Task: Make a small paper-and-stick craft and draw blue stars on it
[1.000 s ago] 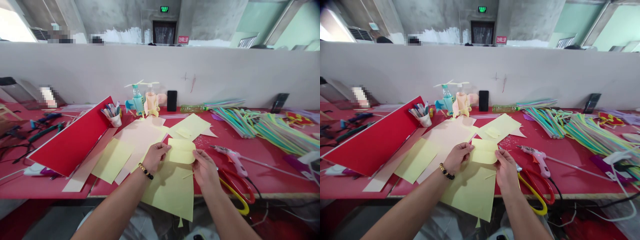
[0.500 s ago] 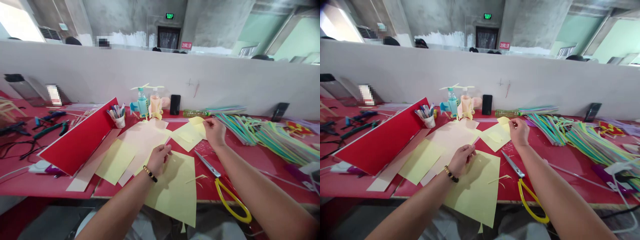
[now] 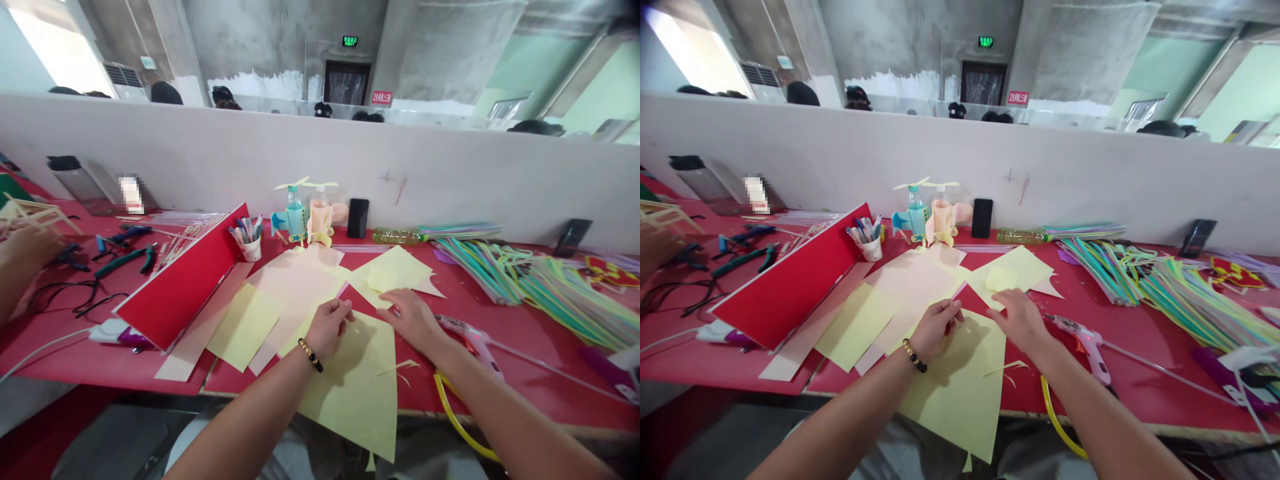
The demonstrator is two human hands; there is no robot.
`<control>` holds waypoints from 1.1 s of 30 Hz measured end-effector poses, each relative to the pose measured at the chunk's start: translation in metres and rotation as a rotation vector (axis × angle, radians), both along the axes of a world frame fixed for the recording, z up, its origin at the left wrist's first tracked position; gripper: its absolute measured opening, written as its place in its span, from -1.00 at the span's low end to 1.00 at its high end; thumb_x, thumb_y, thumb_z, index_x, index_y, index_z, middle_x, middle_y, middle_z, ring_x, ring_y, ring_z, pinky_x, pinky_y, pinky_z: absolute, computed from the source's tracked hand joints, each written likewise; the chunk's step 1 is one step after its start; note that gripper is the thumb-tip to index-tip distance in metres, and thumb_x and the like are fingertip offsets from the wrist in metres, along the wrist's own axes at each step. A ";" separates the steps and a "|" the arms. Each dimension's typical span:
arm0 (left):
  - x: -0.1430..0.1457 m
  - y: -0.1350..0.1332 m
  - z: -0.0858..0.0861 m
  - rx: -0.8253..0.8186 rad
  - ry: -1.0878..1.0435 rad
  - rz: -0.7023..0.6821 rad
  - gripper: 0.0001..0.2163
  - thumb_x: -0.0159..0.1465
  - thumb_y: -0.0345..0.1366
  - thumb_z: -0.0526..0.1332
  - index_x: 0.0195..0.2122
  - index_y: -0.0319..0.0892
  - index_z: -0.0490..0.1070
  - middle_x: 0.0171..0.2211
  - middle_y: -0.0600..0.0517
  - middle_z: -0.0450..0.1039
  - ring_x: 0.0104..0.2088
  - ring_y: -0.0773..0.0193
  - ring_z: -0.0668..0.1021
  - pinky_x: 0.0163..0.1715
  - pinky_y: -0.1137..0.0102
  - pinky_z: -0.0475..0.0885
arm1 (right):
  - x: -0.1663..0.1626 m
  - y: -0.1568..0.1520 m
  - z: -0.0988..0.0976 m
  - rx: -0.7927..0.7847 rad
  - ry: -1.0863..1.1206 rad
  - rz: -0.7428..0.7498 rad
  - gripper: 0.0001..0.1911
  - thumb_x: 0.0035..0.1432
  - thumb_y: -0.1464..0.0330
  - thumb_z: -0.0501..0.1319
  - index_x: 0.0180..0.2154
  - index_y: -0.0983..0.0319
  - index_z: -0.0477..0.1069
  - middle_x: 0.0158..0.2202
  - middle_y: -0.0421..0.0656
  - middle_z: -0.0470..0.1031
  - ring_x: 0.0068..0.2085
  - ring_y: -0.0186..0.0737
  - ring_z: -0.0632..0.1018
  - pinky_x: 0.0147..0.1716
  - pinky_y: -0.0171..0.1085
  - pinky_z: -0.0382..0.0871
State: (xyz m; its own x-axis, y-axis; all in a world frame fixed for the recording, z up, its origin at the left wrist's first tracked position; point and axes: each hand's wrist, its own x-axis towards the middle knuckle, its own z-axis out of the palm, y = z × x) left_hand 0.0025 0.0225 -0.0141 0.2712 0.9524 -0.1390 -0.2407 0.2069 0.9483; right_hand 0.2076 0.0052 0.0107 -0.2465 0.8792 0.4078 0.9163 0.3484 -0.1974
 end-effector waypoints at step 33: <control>-0.118 -0.078 0.041 1.188 1.164 -0.117 -0.75 0.31 -0.40 0.03 -0.27 0.00 0.50 -0.20 0.12 0.57 0.01 0.21 0.47 0.30 0.02 -0.33 | -0.037 -0.168 -0.052 0.067 0.255 0.185 -0.56 0.16 0.30 0.19 0.08 0.24 0.29 0.07 0.01 0.45 0.07 -0.03 0.47 -0.02 -0.12 0.45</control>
State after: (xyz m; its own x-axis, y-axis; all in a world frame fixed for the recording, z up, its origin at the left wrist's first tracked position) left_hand -0.1151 -0.0556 0.0273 0.6216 0.6523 0.4337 0.6237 -0.7471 0.2297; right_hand 0.1706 -0.1632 -0.0414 -0.2824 0.7979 0.5325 0.7601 0.5248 -0.3832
